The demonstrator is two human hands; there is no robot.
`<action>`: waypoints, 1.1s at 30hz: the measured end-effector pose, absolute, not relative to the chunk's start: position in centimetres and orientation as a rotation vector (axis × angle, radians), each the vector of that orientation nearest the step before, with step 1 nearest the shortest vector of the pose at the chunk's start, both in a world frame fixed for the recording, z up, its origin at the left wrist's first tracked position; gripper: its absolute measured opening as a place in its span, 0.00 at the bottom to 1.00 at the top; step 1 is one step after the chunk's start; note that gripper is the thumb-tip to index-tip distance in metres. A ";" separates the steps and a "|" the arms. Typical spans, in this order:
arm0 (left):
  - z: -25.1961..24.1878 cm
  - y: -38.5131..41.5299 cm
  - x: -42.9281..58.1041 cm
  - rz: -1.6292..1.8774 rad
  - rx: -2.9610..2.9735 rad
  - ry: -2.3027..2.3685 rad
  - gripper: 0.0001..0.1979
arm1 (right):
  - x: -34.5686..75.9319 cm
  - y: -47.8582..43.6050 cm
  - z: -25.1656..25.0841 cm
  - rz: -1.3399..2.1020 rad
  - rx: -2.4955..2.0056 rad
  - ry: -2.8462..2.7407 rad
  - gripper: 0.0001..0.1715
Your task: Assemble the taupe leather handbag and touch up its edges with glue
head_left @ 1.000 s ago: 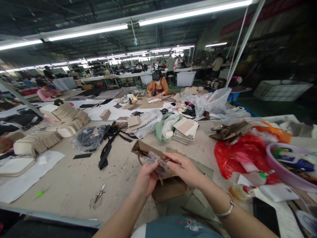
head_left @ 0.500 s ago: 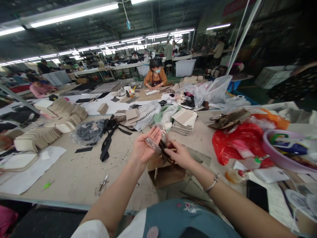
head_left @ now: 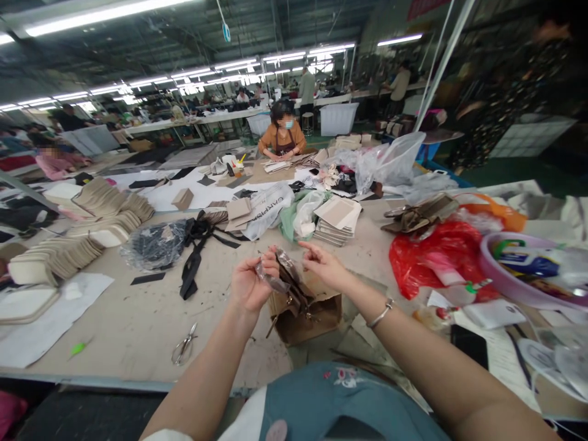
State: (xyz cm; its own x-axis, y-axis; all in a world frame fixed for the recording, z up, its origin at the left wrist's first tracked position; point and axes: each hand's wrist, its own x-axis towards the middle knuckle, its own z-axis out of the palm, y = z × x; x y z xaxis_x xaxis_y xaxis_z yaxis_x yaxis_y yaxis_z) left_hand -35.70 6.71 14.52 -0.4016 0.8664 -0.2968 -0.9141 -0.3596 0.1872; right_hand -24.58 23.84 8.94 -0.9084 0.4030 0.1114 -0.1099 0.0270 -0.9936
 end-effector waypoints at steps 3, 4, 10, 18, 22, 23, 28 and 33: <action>14.5 5.4 -36.0 2.008 -0.188 0.334 0.21 | -24.2 25.1 8.8 2.022 -0.230 -1.926 0.32; 14.4 5.1 -36.1 2.026 -0.194 0.328 0.20 | -24.1 25.3 8.8 2.058 -0.164 -1.942 0.35; 13.5 4.5 -35.5 2.032 -0.206 0.376 0.18 | -25.2 23.8 6.5 1.745 -0.390 -2.151 0.27; 8.7 0.2 -34.1 1.940 -0.176 0.793 0.18 | -26.6 29.6 13.1 1.442 -0.262 -2.032 0.23; 4.6 0.2 -32.6 1.663 0.017 1.519 0.26 | -28.9 28.6 19.4 1.201 0.099 -2.357 0.27; 4.1 0.5 -32.5 1.666 0.135 1.772 0.31 | -29.8 27.6 20.3 1.149 0.219 -2.476 0.26; 5.0 2.4 -34.2 1.698 0.933 2.645 0.48 | -34.5 22.0 19.0 0.739 0.774 -3.078 0.20; 4.6 3.0 -37.0 1.612 0.755 2.461 0.45 | -36.0 18.7 13.7 0.226 0.799 -3.035 0.08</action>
State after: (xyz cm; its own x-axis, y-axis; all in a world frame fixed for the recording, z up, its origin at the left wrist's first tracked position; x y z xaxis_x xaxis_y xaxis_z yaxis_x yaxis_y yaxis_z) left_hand -36.99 2.95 4.62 -0.8714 0.4570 0.1786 0.3462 0.3148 0.8838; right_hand -35.98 18.67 13.74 -0.8712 -0.4900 0.0315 -0.4892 0.8609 -0.1399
